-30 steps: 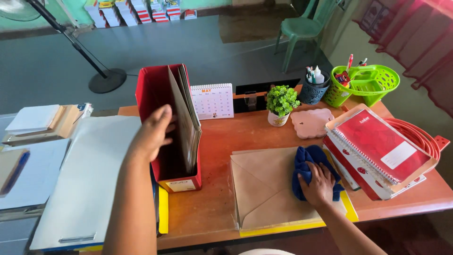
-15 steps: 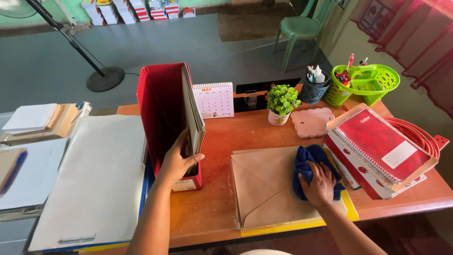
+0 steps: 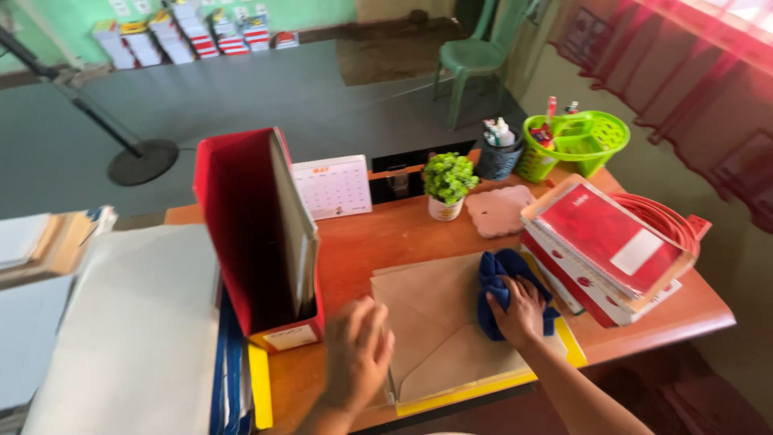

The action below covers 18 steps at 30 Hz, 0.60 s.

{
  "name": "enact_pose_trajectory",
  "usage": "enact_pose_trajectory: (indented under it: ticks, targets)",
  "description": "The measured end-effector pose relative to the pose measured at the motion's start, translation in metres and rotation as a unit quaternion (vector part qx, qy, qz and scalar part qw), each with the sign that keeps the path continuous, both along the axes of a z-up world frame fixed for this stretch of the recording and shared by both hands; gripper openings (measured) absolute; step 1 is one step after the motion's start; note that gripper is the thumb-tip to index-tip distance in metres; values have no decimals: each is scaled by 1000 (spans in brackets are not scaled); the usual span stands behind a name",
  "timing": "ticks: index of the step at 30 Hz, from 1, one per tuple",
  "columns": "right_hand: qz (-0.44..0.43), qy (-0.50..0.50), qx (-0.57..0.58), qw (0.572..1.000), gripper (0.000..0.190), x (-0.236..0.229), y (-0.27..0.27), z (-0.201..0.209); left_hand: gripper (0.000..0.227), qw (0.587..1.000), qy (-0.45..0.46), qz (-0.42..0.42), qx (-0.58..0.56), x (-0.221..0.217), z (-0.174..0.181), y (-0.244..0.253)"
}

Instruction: Wiping brown envelopes and yellow folders with a cleaning cloth and placing them into a red file organizer on a desk.

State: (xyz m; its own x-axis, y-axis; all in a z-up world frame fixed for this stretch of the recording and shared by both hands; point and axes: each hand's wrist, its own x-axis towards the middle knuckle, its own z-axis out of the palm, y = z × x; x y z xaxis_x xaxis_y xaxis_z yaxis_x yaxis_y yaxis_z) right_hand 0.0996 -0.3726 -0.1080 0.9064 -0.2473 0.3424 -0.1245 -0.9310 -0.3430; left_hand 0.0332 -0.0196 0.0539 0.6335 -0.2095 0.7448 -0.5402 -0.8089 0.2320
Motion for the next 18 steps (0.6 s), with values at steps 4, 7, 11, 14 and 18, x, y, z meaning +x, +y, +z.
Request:
enact_pose_trajectory:
  ticks: [4,7,11,14,18]
  targets:
    - [15,-58,105,993,52,-4,13,37,101,981,186,23,43,-7,-110,-12]
    - [123,-106,86,983,41,-17,53,77,121,949,297,73,-74,-6,-154,-13]
    - [222,17,116,968,54,-49,117,99,78,788,468,-47,-397,10,-185,-15]
    - [361,-33,149,920,46,-74,155,105,42,434,496,-13,-752,28,-231,-7]
    - [415,76,62,904,65,-80,160,94,53,788,508,48,-345,23,-260,15]
